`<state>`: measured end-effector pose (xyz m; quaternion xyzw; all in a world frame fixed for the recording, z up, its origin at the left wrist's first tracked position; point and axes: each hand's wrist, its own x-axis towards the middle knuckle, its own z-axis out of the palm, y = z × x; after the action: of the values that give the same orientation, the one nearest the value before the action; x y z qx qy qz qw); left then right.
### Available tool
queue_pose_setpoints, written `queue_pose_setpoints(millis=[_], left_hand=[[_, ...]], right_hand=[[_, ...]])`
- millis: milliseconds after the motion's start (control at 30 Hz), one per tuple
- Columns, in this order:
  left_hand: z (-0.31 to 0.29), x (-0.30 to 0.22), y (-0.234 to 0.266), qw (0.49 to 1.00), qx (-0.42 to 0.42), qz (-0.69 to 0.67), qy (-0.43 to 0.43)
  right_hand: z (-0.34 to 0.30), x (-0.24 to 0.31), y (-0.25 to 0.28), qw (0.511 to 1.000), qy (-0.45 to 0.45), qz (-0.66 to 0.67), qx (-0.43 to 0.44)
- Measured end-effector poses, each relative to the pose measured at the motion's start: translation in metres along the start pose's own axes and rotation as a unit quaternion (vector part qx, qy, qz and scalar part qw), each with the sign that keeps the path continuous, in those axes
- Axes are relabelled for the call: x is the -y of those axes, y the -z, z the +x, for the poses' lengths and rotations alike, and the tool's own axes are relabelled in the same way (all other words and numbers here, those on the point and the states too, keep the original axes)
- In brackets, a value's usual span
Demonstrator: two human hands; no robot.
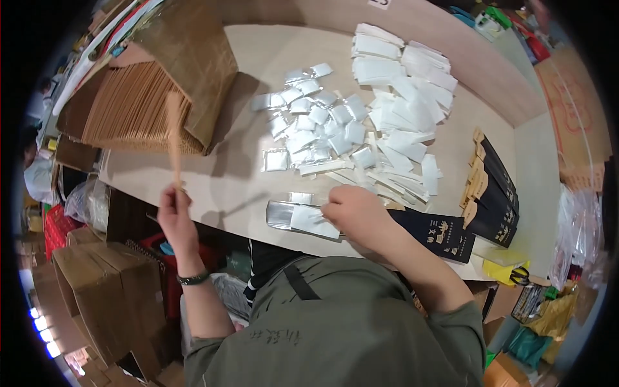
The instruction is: Packaging pairs of chopsticks into paper sleeves at a manufacturing workstation.
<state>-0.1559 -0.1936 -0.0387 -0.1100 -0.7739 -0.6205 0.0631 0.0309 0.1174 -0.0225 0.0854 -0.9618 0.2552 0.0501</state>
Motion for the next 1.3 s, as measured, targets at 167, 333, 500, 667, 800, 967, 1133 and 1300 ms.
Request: queue_pose_setpoints(millis=[167, 333, 500, 667, 800, 967, 1133, 1300], left_hand=[[-0.05, -0.012, -0.038, 0.969, 0.238, -0.012, 0.06], [-0.037, -0.019, -0.046, 0.913, 0.353, -0.106, 0.175], [-0.014, -0.024, -0.052, 0.893, 0.413, 0.094, 0.156], [-0.08, -0.047, -0.141, 0.882, 0.453, 0.069, -0.114], [-0.086, -0.041, -0.145, 0.924, 0.252, 0.127, -0.256], [-0.115, -0.054, -0.168, 0.905, 0.421, 0.067, -0.006], [-0.091, -0.104, -0.148, 0.88, 0.393, 0.122, -0.237], [-0.067, -0.081, -0.15, 0.767, 0.433, 0.317, -0.352]], right_hand=[[0.002, 0.026, -0.024, 0.992, -0.061, 0.109, -0.006], [-0.025, 0.028, 0.0, 0.991, -0.096, 0.024, -0.094], [-0.083, 0.001, 0.004, 0.993, -0.072, -0.036, -0.083], [-0.069, 0.006, -0.02, 0.993, -0.04, 0.037, -0.107], [-0.075, 0.012, -0.012, 0.993, -0.091, -0.038, -0.067], [-0.068, 0.008, -0.015, 0.993, -0.057, -0.022, -0.103], [-0.073, -0.001, 0.019, 0.995, -0.05, 0.025, -0.087], [-0.08, -0.029, 0.063, 0.997, 0.0, -0.029, -0.068]])
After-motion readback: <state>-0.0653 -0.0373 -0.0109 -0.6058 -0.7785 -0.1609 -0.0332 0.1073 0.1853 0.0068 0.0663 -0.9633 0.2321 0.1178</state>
